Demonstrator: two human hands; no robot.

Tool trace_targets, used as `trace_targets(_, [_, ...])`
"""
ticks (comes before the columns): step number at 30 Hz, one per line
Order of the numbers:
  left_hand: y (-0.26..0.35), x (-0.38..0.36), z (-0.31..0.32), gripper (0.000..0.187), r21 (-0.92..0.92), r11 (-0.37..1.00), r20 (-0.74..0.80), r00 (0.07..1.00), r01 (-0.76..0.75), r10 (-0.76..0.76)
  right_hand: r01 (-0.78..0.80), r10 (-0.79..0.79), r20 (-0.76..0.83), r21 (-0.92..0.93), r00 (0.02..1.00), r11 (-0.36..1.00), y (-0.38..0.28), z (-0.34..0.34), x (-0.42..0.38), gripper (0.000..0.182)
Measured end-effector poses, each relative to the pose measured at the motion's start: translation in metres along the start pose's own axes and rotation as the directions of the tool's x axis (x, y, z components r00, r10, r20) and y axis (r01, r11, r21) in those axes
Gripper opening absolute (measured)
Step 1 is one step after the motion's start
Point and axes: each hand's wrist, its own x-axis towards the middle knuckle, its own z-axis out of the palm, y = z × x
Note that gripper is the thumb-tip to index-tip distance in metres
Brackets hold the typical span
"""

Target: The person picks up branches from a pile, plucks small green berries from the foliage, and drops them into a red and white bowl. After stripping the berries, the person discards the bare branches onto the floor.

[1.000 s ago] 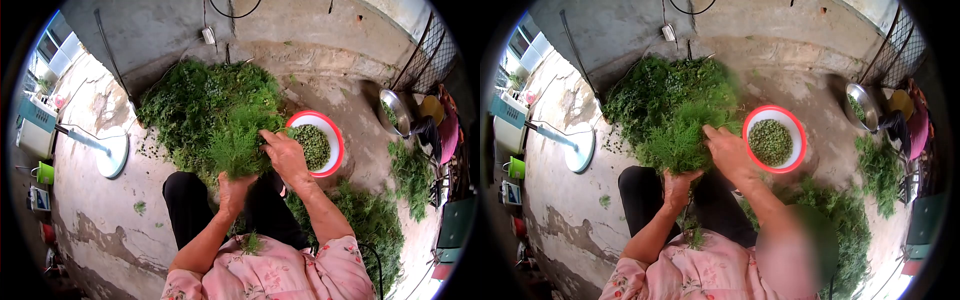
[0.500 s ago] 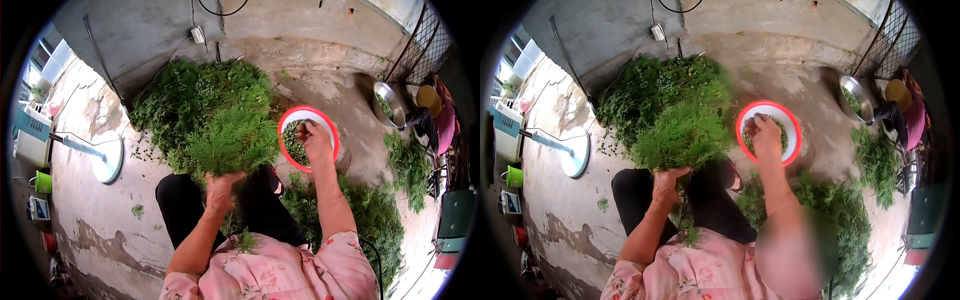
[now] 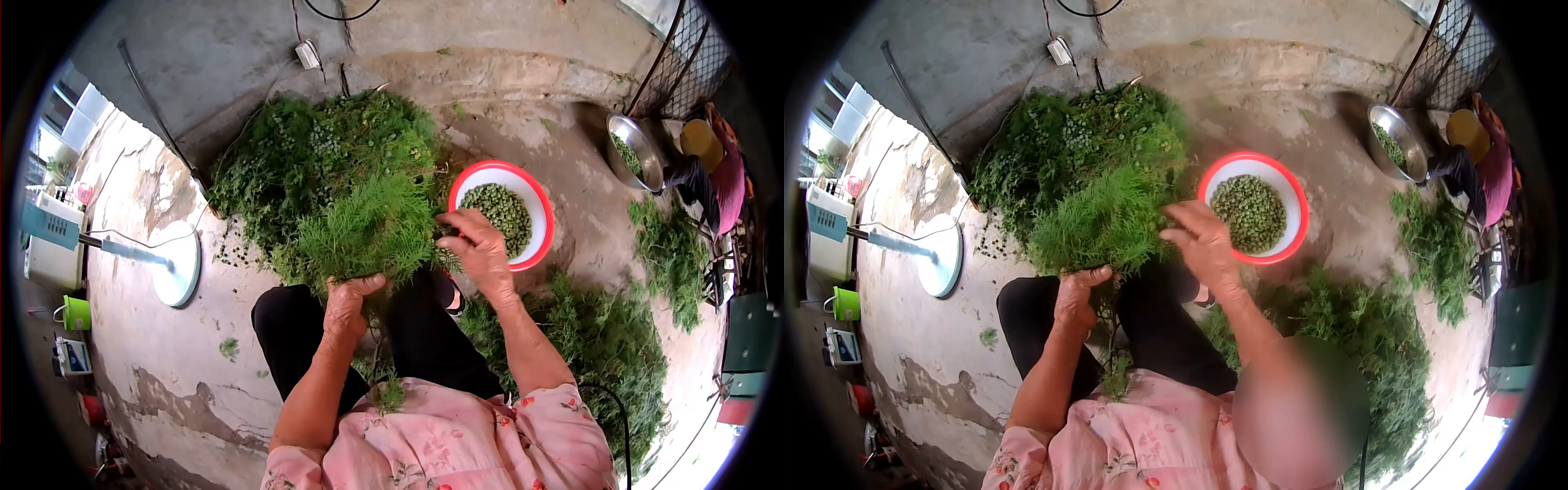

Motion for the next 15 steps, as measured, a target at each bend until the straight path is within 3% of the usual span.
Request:
trace_targets(1, [0.001,0.001,0.001,0.016,0.005,1.000,-0.003,1.000,0.016,-0.016,0.069,-0.067,0.022,-0.102,0.998,0.992,-0.001,0.005,0.000,0.030])
trace_targets(4, [0.005,-0.001,0.002,0.019,0.004,0.999,-0.004,0.999,0.032,-0.032,0.030,-0.029,0.008,-0.117,1.000,0.993,-0.005,0.016,-0.004,0.028])
trace_targets(8, [0.000,0.001,0.001,0.013,-0.005,1.000,0.025,1.000,-0.005,0.006,-0.024,0.026,-0.087,0.018,0.996,1.000,0.011,0.023,-0.004,0.023])
trace_targets(11, [-0.005,0.005,-0.001,0.015,0.003,0.997,0.094,0.992,-0.079,0.079,-0.315,0.446,-0.208,0.462,0.870,0.829,0.017,0.026,0.000,0.016])
trace_targets(12, [-0.003,0.003,0.003,0.021,0.000,0.995,0.102,0.990,-0.099,0.099,-0.520,0.666,-0.040,0.592,0.745,0.616,-0.003,0.012,0.006,0.017])
trace_targets(15, [0.002,-0.001,0.010,0.028,-0.011,0.994,0.107,0.988,-0.110,0.110,-0.494,0.639,-0.111,0.538,0.761,0.683,0.005,0.014,0.007,0.019])
